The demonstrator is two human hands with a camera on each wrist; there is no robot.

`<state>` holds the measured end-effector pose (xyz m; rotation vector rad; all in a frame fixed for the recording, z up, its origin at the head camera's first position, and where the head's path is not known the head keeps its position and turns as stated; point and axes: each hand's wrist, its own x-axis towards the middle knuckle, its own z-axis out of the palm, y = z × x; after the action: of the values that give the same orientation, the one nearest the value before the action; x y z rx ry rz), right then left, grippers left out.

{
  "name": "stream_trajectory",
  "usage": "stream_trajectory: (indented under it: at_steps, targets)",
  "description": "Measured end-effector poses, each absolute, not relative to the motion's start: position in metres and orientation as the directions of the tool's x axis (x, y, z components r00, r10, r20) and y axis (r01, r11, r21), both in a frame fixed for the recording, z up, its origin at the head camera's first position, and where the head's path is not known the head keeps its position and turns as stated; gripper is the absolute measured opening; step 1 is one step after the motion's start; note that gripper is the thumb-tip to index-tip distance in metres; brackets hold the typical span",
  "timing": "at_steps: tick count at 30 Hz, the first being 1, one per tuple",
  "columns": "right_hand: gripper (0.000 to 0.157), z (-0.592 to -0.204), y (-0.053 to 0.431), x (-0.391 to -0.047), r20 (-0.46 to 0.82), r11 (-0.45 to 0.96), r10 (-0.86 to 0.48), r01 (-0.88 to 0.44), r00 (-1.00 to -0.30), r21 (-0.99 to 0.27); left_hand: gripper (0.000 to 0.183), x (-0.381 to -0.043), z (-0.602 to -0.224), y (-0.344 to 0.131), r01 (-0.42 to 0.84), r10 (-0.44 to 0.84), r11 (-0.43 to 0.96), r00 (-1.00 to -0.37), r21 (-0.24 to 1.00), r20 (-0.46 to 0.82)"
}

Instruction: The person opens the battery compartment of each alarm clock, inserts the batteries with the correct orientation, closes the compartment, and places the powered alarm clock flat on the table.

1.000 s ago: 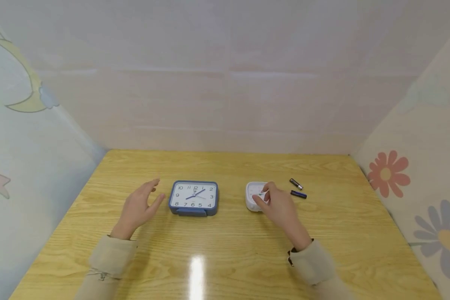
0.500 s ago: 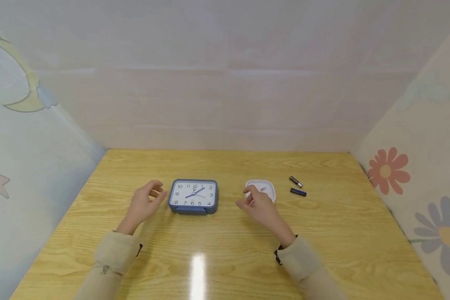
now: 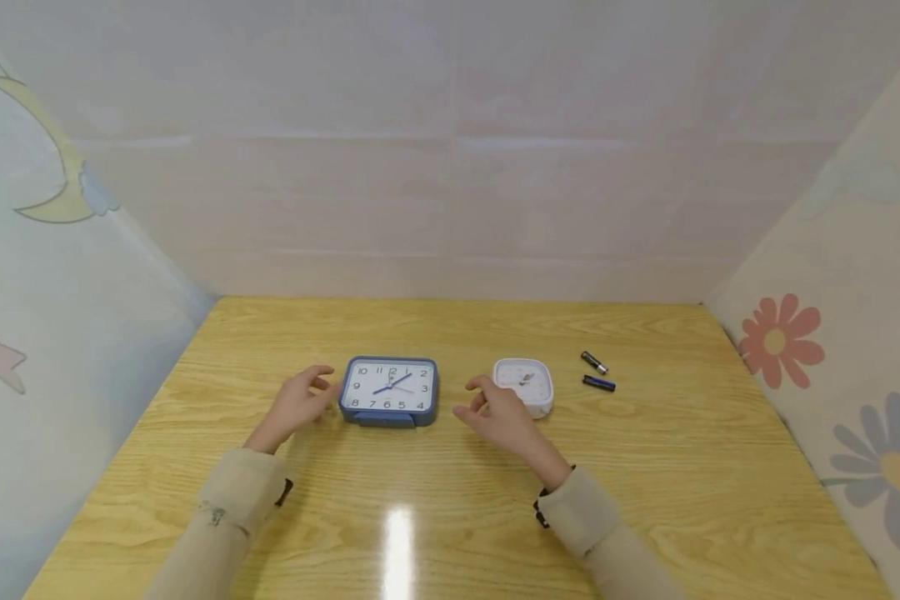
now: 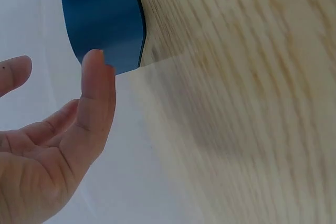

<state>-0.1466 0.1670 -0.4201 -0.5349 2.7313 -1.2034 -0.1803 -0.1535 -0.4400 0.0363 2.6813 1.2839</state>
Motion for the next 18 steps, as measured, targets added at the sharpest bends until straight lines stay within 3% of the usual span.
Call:
stream_trajectory:
  at_steps: [7,18]
  targets:
    - [0.043,-0.424,0.165,-0.148,0.019,0.613,-0.361,-0.253,-0.932,-0.749,0.052,-0.188,-0.444,-0.154,-0.193,0.087,0.541,-0.955,0.818,-0.283]
    - [0.049,-0.427,0.162,-0.152,-0.015,0.584,-0.378,-0.226,-0.926,-0.780,0.055,-0.200,-0.445,-0.151,-0.301,0.103,0.466,-0.916,0.832,-0.388]
